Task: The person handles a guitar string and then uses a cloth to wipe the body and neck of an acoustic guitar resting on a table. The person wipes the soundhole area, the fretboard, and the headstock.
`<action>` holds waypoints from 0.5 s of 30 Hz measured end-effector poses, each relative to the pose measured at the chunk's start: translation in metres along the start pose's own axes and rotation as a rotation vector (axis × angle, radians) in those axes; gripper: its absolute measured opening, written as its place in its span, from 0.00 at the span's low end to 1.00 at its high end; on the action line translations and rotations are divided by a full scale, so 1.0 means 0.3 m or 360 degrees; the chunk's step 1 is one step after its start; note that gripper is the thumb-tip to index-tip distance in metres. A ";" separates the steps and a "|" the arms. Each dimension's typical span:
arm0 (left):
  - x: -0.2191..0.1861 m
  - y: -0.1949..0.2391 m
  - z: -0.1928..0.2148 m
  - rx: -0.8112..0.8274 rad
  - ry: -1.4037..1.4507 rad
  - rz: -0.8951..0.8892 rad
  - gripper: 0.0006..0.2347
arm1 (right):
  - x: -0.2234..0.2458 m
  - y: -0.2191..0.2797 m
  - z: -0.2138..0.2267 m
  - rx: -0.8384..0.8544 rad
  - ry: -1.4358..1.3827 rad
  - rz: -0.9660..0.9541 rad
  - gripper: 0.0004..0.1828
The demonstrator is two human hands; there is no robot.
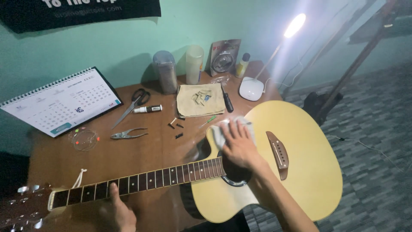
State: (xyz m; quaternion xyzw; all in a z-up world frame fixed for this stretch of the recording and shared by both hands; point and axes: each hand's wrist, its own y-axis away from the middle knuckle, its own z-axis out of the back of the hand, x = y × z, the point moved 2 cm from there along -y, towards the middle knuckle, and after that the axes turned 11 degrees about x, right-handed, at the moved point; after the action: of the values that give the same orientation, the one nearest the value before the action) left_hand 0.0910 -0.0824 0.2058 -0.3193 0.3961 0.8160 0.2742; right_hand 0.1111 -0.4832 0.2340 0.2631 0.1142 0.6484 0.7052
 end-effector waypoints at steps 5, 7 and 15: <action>-0.024 0.019 0.041 0.0114 -0.0111 0.0063 0.32 | -0.059 -0.060 -0.015 0.0009 0.0098 0.0050 0.41; -0.061 0.039 0.044 0.0183 -0.0253 0.0093 0.33 | -0.077 -0.079 -0.010 -0.0116 0.0140 -0.0105 0.41; 0.228 -0.204 -0.016 0.0291 -0.1191 -0.0252 0.49 | 0.220 0.028 -0.053 -0.0078 -0.0067 0.0414 0.37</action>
State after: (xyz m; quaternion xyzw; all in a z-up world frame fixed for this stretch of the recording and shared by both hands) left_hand 0.0911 -0.0404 0.1242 -0.0036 0.3141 0.8137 0.4892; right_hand 0.1046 -0.4153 0.2370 0.2721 0.0484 0.7313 0.6236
